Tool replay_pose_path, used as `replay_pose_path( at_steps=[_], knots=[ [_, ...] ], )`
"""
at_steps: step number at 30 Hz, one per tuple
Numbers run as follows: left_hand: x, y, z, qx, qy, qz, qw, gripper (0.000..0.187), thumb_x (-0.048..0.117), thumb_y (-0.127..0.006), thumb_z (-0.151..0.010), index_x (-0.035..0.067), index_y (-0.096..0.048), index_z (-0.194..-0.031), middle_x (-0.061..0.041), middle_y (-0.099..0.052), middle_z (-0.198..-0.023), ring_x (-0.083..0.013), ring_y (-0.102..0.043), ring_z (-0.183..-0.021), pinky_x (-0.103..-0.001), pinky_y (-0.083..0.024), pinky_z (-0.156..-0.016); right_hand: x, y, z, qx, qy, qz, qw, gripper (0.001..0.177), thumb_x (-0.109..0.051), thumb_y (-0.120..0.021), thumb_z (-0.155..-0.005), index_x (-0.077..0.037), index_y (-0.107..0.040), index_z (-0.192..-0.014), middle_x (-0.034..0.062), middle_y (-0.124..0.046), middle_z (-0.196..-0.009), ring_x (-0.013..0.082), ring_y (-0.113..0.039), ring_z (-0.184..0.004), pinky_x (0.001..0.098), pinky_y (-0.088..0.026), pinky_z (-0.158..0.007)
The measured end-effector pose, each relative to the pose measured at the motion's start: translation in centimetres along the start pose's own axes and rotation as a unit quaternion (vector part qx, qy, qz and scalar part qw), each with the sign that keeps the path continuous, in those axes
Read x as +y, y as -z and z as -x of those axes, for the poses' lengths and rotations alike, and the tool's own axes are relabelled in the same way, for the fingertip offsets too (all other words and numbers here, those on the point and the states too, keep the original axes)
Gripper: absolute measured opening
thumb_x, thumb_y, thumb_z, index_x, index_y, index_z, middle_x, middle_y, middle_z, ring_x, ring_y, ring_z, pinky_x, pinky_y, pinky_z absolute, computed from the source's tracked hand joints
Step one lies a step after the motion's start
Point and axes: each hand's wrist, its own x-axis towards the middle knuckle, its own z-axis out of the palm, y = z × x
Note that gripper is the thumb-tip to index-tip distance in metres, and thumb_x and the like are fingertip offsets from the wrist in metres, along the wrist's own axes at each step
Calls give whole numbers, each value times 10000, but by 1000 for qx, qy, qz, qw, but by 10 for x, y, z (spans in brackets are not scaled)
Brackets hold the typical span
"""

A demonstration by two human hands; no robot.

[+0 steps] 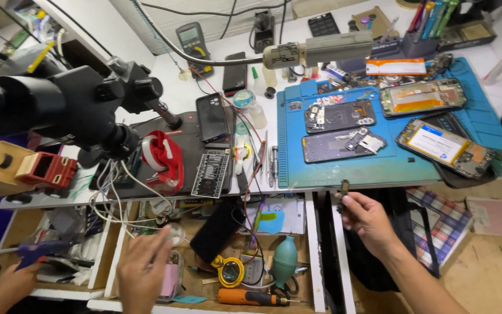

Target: The person cleans a small electronic component with a brush and then uses a multimeter to test its electrical continuity. The workspace is cluttered with various disassembled mobile phones and repair tools.

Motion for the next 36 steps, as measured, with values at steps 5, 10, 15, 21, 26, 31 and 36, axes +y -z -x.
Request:
replay_pose_path(
  at_steps=[5,10,15,21,26,31,36],
  knots=[
    [77,-70,-29,-6,-216,125,968,242,164,-806,-866,81,-770,-1090,-26,-816,-925,-112,-716,-745,-371,-547,-881,-9,-47,22,-64,-67,-82,992,311,-123,-714,-919,-2,-721,-1205,54,-647,-850,108,-498,-577,207,-405,-481],
    [121,-88,-47,-49,-279,189,940,179,145,-785,-887,103,-795,-1061,2,-773,-889,-144,-639,-720,-355,-453,-825,-10,-87,29,-184,-111,-81,973,159,-198,-665,-994,-52,-637,-938,27,-577,-678,119,-536,-534,234,-426,-474],
    [132,-90,-50,-45,-305,185,933,176,124,-811,-877,99,-786,-1050,-4,-766,-876,-151,-642,-713,-355,-454,-782,-11,-108,34,-213,-119,-116,963,209,-225,-684,-969,-27,-673,-1035,34,-628,-726,90,-523,-525,220,-455,-470],
    [134,-90,-53,-41,-317,191,928,166,117,-811,-879,100,-781,-1042,-6,-759,-874,-156,-645,-709,-361,-456,-775,-12,-109,34,-196,-97,-119,968,193,-208,-690,-967,-19,-657,-996,59,-633,-728,100,-524,-495,220,-466,-464],
    [140,-94,-55,-40,-317,212,924,161,105,-808,-878,80,-774,-1033,-24,-764,-879,-163,-650,-706,-360,-454,-776,-18,-106,32,-190,-82,-92,974,184,-221,-683,-974,-38,-676,-993,43,-640,-719,87,-535,-469,204,-468,-444],
    [141,-100,-56,-38,-317,215,923,177,105,-786,-899,85,-765,-1073,-31,-751,-887,-170,-639,-705,-366,-465,-782,-16,-102,27,-184,-69,-85,977,157,-197,-698,-970,-44,-662,-986,33,-588,-698,92,-516,-489,198,-461,-471],
    [142,-105,-59,-46,-319,217,921,156,99,-784,-899,81,-768,-1053,-29,-751,-871,-163,-647,-702,-360,-458,-766,-20,-99,26,-177,-60,-58,981,160,-203,-695,-974,-50,-662,-942,12,-565,-694,92,-533,-507,205,-481,-495]
  ],
)
